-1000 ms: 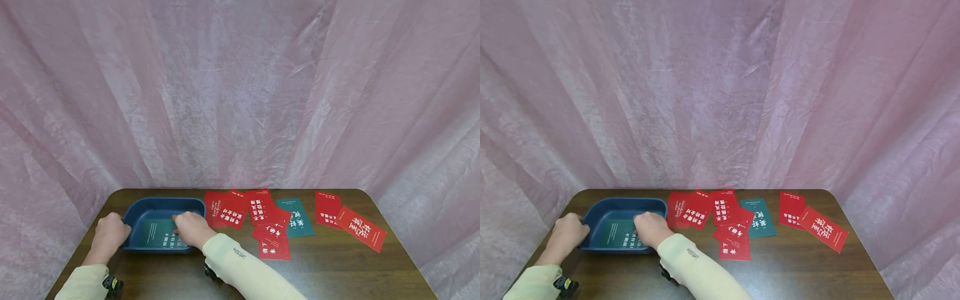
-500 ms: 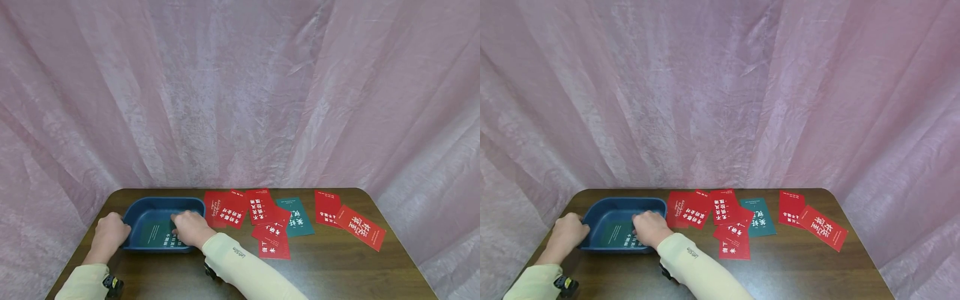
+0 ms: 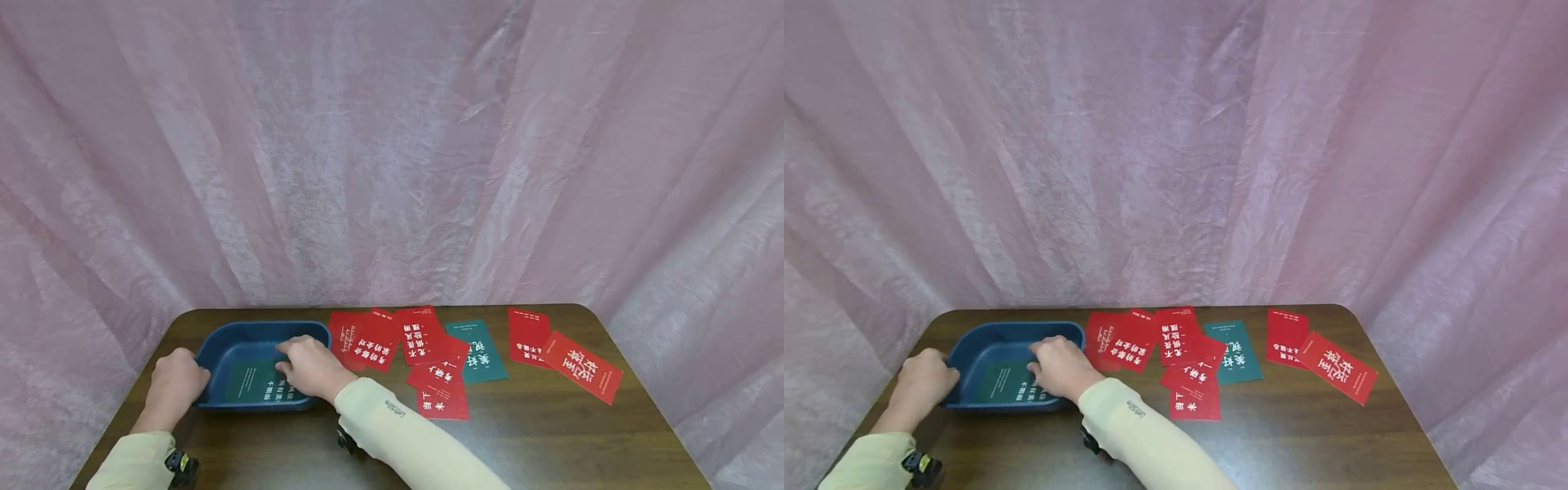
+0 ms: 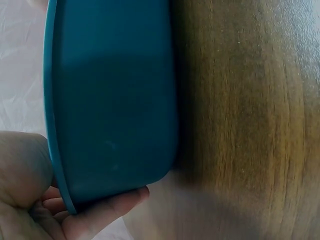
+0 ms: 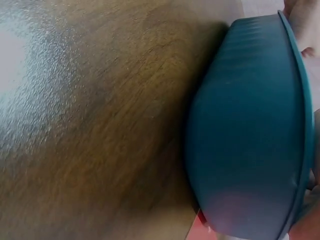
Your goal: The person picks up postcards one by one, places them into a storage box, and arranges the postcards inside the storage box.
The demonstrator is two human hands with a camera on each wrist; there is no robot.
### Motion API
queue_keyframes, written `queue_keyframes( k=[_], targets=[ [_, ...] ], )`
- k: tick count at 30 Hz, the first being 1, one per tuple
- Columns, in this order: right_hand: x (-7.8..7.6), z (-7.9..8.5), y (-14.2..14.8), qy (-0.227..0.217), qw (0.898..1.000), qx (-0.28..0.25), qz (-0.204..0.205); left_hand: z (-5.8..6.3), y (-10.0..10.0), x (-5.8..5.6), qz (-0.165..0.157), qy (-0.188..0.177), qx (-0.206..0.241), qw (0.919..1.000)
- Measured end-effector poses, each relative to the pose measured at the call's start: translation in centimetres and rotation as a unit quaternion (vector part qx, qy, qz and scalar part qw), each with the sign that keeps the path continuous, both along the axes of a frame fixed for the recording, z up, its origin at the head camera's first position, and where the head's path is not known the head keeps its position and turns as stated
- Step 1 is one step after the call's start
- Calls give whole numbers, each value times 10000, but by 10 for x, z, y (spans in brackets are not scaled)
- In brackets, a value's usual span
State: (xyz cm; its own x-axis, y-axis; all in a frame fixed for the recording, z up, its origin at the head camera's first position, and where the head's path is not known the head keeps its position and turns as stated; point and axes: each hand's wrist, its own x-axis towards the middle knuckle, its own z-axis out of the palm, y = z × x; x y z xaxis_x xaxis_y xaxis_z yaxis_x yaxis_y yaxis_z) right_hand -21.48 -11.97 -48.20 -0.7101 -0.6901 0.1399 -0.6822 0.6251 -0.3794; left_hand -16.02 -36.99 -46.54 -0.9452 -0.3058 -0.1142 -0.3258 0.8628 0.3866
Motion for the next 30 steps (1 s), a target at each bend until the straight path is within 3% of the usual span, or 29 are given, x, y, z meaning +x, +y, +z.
queue_keyframes(
  k=[4, 8, 14, 21, 25, 30],
  targets=[
    [-1, 5, 11, -103, 9995, -296, 6, 1, 1, 1, 99, -120, 26, 9999],
    [-13, 12, 37, 19, 9979, -629, -131, 1, 1, 1, 62, -88, 19, 9999],
    [-42, 19, 109, 358, 9907, -857, -991, -1, 3, 1, -8, 10, 38, 10000],
    [-61, 28, 207, 648, 9604, -1195, -2432, 0, 2, 2, -91, 103, -76, 9999],
    [-60, 31, 253, 690, 9417, -1279, -3034, 2, 2, 2, -56, 34, -27, 10000],
    [-53, 27, 293, 497, 9261, -1086, -3578, 1, 2, 1, -19, 29, 12, 10000]
  ],
)
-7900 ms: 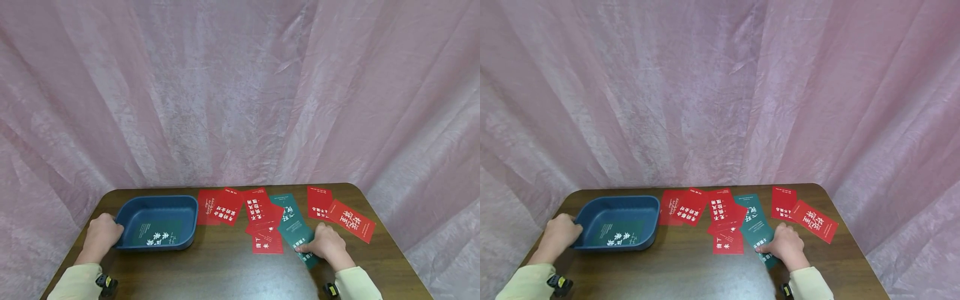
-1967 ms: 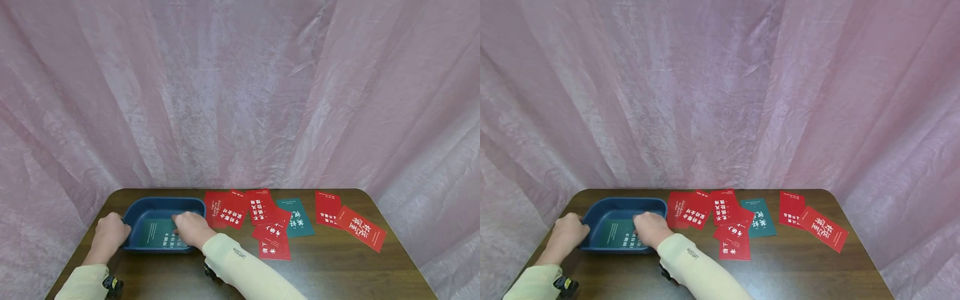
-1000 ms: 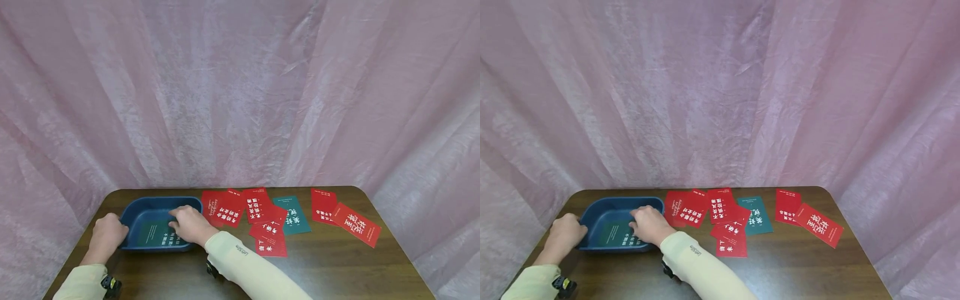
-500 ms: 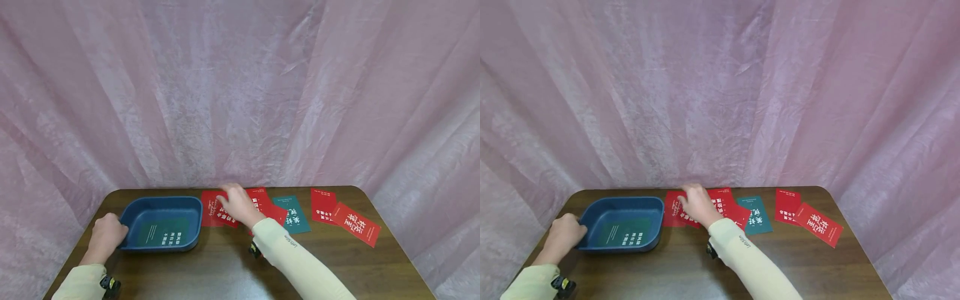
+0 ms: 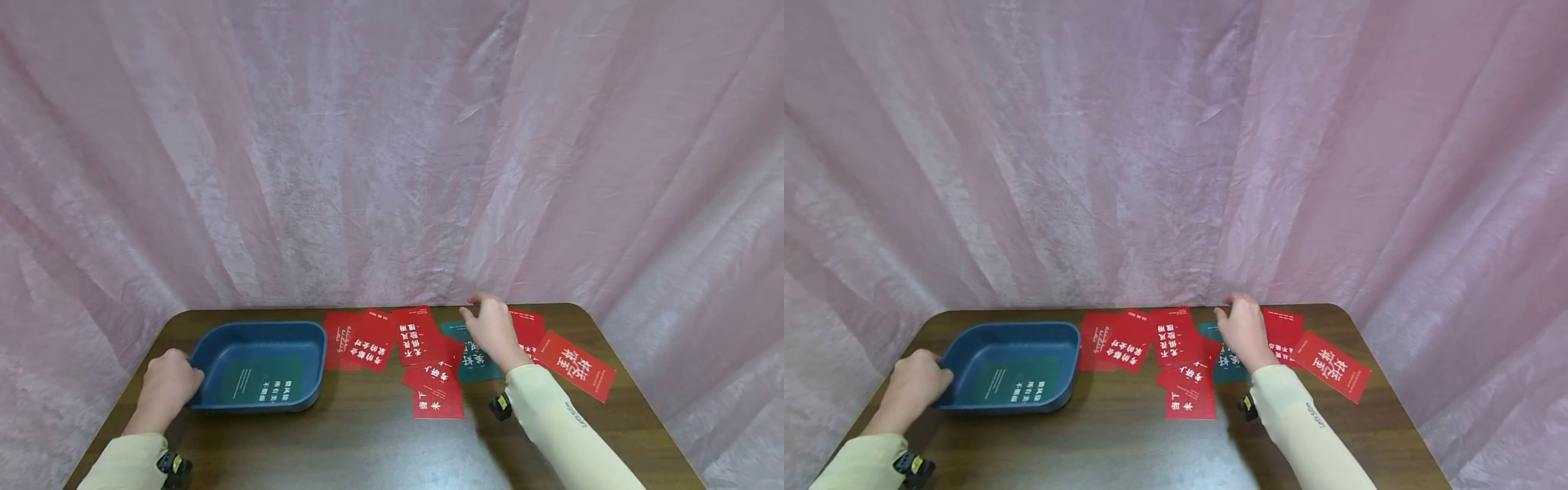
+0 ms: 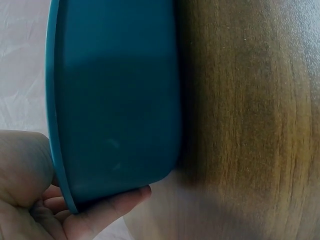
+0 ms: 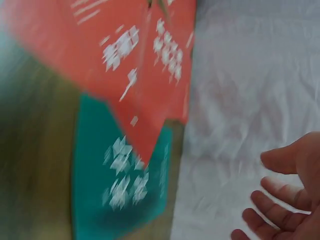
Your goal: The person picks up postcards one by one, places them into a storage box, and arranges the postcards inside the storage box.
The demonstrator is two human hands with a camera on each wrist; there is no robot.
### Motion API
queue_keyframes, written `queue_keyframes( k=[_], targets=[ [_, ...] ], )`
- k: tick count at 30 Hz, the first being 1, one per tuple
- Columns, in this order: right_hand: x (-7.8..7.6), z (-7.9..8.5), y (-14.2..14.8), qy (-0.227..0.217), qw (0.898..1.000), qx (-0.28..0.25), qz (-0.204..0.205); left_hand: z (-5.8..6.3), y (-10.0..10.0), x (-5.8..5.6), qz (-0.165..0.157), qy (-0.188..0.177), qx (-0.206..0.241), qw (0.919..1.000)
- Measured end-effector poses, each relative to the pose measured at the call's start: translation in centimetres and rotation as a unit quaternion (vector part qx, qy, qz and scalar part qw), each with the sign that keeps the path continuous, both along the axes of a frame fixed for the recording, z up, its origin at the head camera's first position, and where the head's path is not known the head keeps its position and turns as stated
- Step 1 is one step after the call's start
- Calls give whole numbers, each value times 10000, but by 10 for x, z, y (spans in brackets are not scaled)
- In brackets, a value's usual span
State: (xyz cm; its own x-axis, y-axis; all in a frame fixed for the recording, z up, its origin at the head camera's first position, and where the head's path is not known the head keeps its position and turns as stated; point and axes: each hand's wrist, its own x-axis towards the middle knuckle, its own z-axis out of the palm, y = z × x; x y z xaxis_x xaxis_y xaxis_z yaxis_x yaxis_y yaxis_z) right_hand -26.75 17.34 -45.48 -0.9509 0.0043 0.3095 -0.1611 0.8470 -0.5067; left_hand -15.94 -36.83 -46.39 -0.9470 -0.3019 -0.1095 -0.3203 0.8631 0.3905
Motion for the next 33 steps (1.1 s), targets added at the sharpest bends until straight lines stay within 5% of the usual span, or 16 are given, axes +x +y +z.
queue_keyframes(
  k=[10, 21, 33],
  targets=[
    [20, -21, 31, -851, 9944, 283, -558, -4, -3, 3, 3, 83, 7, 10000],
    [45, -38, 37, -2204, 9703, 684, -731, -4, -4, 4, 31, 91, 101, 9999],
    [48, -42, 34, -2516, 9610, 738, -881, 0, 1, 2, 63, 18, 124, 9999]
  ],
)
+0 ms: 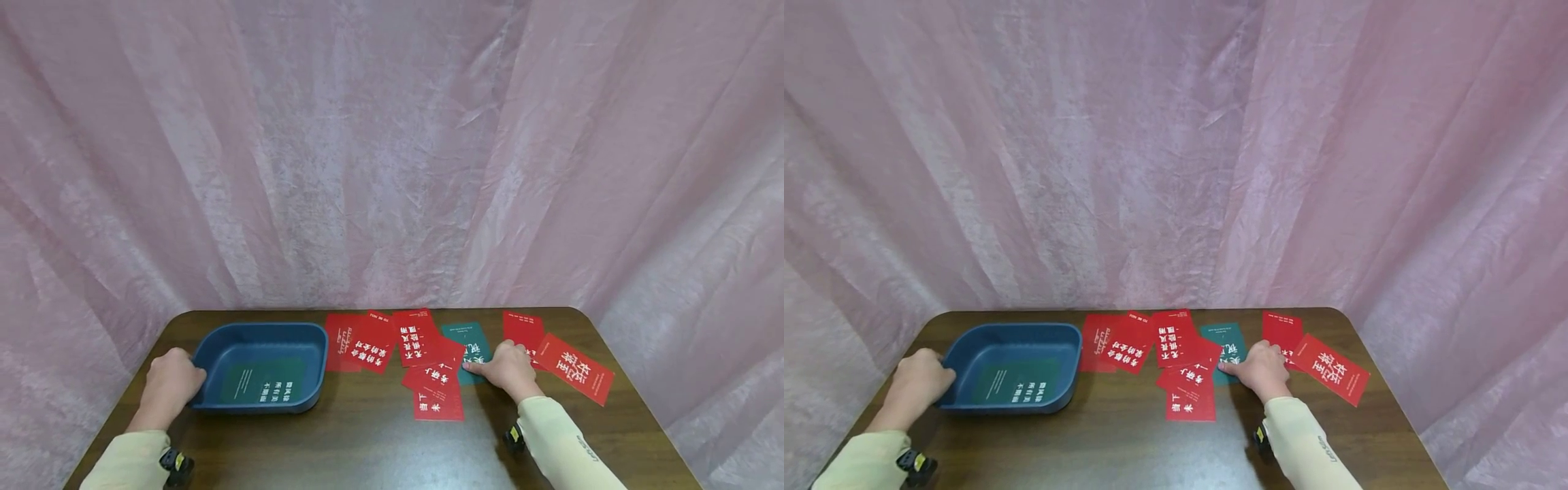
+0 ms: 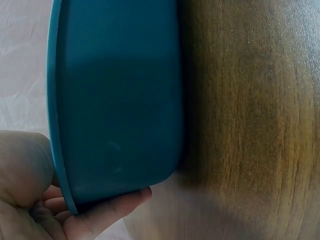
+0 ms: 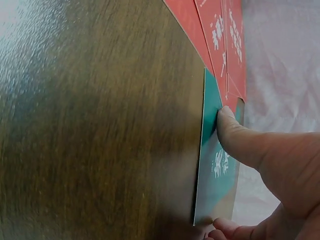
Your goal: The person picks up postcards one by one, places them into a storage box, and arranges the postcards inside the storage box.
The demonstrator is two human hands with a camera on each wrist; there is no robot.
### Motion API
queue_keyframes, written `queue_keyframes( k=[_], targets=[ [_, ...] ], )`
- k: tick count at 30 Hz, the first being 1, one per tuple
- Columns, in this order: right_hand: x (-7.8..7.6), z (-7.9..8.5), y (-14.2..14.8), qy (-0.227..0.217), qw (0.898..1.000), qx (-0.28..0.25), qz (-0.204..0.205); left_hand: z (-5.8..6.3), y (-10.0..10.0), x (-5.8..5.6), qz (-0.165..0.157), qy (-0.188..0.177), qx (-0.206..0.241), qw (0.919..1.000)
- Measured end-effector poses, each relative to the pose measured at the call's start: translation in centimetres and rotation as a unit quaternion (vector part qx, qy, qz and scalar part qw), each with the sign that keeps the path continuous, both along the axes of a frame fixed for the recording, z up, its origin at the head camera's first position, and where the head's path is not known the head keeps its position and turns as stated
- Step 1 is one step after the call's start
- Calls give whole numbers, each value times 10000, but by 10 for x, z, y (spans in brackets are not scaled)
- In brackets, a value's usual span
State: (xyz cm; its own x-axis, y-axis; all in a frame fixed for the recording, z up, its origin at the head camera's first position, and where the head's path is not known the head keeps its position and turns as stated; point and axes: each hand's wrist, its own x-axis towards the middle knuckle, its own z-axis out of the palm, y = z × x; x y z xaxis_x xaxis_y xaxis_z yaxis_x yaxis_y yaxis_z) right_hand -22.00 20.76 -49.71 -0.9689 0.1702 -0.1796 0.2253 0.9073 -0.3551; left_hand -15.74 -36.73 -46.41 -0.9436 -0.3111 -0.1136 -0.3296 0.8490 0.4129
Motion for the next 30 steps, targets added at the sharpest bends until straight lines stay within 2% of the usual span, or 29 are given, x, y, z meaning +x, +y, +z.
queue_keyframes(
  k=[23, 30],
  targets=[
    [-7, -1, 4, -71, 9998, -26, -168, -2, -1, -1, -69, 74, -56, 9999],
    [-7, -1, 4, 59, 9995, -87, -307, 0, -1, 0, -62, 69, -38, 10000]
  ],
)
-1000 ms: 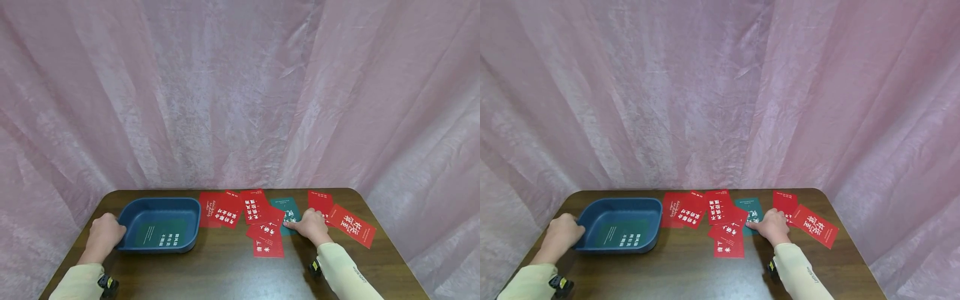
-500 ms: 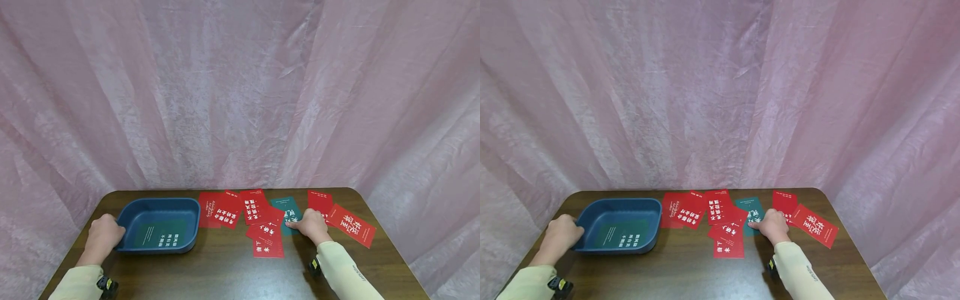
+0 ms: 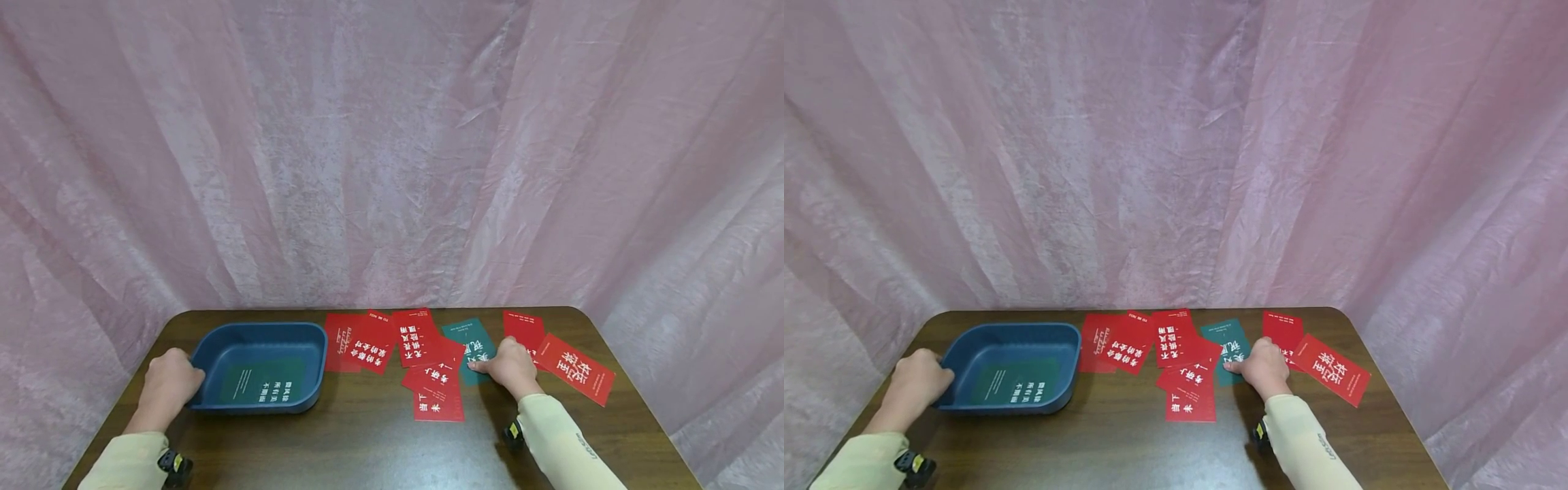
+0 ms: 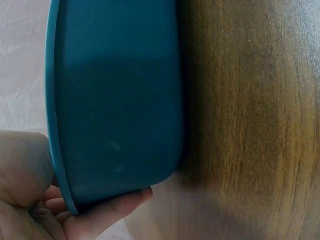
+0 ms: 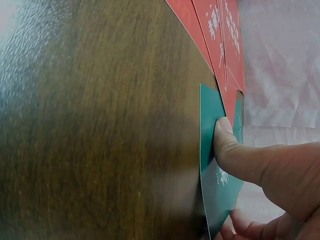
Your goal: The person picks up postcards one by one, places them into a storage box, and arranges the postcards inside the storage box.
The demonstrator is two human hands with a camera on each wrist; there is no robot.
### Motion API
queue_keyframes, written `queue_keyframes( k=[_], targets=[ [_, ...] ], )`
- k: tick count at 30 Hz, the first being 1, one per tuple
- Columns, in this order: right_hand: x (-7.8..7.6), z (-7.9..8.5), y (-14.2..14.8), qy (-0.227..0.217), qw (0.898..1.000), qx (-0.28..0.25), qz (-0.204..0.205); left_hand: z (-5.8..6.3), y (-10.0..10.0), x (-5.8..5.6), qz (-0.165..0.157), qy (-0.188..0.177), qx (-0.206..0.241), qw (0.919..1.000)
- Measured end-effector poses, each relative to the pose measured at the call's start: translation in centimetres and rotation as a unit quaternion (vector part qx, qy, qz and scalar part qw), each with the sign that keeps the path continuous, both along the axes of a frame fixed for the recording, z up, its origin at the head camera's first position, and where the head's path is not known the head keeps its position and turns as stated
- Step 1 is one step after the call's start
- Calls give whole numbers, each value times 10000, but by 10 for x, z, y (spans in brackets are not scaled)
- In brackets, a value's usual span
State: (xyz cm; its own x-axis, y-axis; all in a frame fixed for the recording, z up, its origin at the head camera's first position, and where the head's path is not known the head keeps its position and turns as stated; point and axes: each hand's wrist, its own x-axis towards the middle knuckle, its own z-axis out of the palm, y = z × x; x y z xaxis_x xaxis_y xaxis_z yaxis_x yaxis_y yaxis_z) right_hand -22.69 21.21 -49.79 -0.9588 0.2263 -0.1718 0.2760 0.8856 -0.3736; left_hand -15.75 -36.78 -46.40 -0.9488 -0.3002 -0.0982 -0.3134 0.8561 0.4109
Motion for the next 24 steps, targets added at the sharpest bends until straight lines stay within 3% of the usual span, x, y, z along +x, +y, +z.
queue_keyframes(
  k=[14, 24],
  targets=[
    [-4, -3, 6, 163, 9999, -19, -32, -2, 0, -1, 52, -105, 8, 9999],
    [-6, -3, 11, 635, 9979, -31, 84, 1, 0, -1, 31, -38, -36, 10000]
  ],
)
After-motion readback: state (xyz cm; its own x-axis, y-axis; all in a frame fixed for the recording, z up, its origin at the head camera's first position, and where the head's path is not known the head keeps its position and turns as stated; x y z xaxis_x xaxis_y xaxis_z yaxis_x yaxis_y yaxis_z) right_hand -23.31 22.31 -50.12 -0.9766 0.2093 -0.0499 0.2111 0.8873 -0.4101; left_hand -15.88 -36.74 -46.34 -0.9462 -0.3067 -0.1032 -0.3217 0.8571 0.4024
